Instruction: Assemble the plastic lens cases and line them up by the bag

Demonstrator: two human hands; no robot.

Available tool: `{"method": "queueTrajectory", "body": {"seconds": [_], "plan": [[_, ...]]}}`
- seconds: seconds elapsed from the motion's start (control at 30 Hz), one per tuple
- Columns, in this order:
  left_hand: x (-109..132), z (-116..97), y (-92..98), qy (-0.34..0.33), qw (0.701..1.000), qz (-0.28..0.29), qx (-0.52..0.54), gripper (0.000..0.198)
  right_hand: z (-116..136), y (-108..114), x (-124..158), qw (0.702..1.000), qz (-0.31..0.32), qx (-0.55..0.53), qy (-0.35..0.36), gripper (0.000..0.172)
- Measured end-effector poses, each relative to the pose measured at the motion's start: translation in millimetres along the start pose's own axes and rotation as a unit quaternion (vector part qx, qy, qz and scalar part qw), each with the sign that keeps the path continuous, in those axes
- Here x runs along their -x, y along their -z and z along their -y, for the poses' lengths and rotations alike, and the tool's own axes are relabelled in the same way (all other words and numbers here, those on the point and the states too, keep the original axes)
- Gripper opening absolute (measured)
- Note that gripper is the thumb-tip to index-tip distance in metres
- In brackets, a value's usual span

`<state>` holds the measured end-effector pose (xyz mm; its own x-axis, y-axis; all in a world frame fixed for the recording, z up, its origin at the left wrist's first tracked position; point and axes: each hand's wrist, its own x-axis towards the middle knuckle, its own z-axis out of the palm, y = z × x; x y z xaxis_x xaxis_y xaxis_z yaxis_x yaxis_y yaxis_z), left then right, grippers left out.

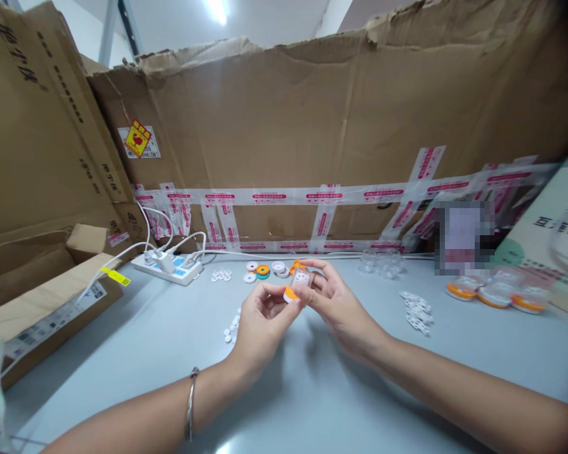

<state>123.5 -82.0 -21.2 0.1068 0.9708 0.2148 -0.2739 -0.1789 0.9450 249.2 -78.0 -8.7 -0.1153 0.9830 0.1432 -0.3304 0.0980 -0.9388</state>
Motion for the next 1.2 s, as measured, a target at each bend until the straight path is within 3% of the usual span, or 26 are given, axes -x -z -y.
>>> {"method": "queueTrajectory", "body": {"seconds": [0.13,0.27,0.43,0.6,0.67,0.77,0.9,1.03,1.2], "plan": [[-4.0,0.5,2.6,0.003,1.0,0.005,0.022,0.02,8.0,-0.8,1.6,0.995,0.002,-0.087,-0.04,0.032],[-8.0,0.3,4.8,0.003,1.0,-0.015,0.013,0.021,13.6,0.4,1.0,0.991,-0.003,-0.123,-0.059,0.029],[-11.1,1.7,7.0,-0.012,0.997,-0.078,-0.018,0.023,12.9,2.8,0.6,0.987,-0.08,-0.124,-0.063,0.025],[-10.7,3.1,6.9,0.003,0.996,-0.086,-0.021,0.025,6.5,2.3,-0.4,0.981,-0.153,-0.115,-0.029,0.02],[-10.1,3.2,6.3,0.007,0.997,-0.079,-0.016,0.027,4.0,1.5,-0.9,0.986,-0.135,-0.085,-0.051,0.021],[-9.2,3.2,5.1,0.008,0.998,-0.055,-0.006,0.029,1.7,1.8,-2.2,0.996,-0.057,-0.012,-0.066,0.027],[-8.3,4.5,3.4,0.004,1.0,-0.014,0.0,0.03,-0.3,9.0,-5.4,0.998,0.03,0.054,-0.011,0.036],[-6.0,10.2,2.8,0.009,1.0,0.006,-0.007,0.032,-2.6,19.7,-3.6,0.992,0.041,0.123,0.002,0.034],[2.9,16.6,4.0,0.041,0.992,0.112,-0.05,0.03,0.1,36.7,9.2,0.982,0.022,0.188,0.009,0.039]]}}
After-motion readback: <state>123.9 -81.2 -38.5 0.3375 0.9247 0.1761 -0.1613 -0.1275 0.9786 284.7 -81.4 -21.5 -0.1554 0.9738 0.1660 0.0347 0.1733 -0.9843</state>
